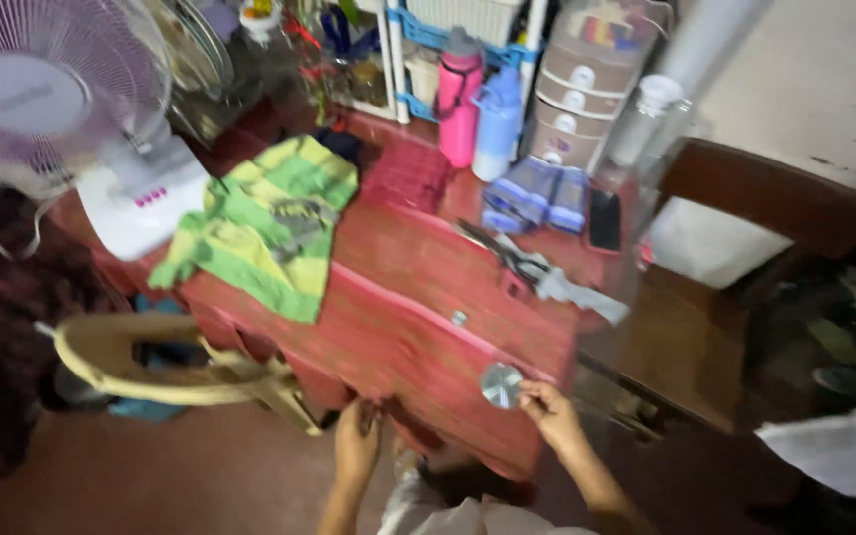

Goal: A person is folding and cutting a green and yellow striped fabric into smaller pieces using a pair of scissors on a table.

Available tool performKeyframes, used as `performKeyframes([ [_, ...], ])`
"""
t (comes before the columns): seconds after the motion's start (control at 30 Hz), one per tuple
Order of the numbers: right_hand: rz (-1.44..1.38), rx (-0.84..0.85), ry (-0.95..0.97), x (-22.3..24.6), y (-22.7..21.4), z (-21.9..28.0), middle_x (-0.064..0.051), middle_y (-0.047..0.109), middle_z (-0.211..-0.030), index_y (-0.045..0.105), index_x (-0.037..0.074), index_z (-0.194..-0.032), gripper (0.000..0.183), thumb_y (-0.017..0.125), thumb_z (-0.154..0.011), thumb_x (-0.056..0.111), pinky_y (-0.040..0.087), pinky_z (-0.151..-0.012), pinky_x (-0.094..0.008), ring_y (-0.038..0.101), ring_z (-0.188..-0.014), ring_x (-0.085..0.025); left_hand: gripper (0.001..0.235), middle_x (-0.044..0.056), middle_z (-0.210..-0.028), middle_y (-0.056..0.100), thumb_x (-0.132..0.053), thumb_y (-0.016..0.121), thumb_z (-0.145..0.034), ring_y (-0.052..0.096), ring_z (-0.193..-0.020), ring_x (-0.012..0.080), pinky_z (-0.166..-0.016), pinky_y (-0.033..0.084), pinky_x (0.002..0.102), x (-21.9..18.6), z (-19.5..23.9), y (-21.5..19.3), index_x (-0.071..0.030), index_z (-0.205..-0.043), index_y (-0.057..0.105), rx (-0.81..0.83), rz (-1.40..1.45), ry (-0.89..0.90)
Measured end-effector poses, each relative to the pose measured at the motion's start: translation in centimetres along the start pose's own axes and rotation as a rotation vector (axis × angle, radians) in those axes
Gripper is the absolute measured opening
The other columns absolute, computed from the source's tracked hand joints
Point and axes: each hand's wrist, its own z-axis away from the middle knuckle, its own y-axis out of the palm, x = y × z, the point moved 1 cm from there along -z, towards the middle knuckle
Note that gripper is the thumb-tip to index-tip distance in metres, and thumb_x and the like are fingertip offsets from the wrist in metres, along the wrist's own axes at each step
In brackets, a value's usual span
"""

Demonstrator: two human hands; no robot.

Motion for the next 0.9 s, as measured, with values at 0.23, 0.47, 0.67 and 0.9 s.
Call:
performKeyframes([
  [0.23,0.139,0.290,-0.023,4.5,12.9,-3.9,-0.001,0.083,-0.110,0.073,0.016,-0.121,0.031,0.071,-0.092,0.026,0.056,-0.093,-0.024,0.078,-0.101,-0.010,0.051,0.017,-0.121,0.061,-0.040,0.068,-0.087,0.058,-0.108,0.0419,-0.087,0.051,0.056,-0.6,-22.7,-5.5,-0.011,-0.128,0.058,-0.112,-0.581,0.389],
  [0.47,0.632,-0.033,0.042,-8.2,8.2,-8.1,-0.023,0.075,-0.108,0.072,0.008,-0.115,0.035,0.067,-0.090,0.032,0.052,-0.100,-0.061,0.067,-0.112,-0.047,0.026,0.017,-0.114,0.066,-0.019,0.048,-0.094,0.073,-0.099,0.0400,-0.075,0.063,0.051,2.7,-30.5,-4.5,-0.010,-0.112,0.065,0.128,-0.898,0.174],
  [0.67,0.881,-0.390,0.291,6.9,-4.8,-17.5,-0.018,0.034,-0.165,0.044,0.024,-0.154,0.070,0.063,-0.091,0.048,0.037,-0.114,-0.070,0.040,-0.145,-0.050,0.033,0.016,-0.114,0.070,-0.022,0.058,-0.087,0.073,-0.103,0.0446,-0.086,0.062,0.058,1.6,-24.0,2.2,-0.017,-0.118,0.070,0.527,-0.585,0.319],
  [0.9,1.052,-0.308,0.352,-5.9,-4.7,-27.5,-0.011,0.057,-0.137,0.061,0.029,-0.134,0.054,0.071,-0.086,0.052,0.052,-0.105,-0.054,0.061,-0.128,-0.038,0.027,0.018,-0.105,0.076,-0.017,0.056,-0.093,0.074,-0.103,0.0376,-0.090,0.060,0.052,-4.9,-11.4,11.1,-0.007,-0.106,0.077,0.950,-0.610,0.458],
])
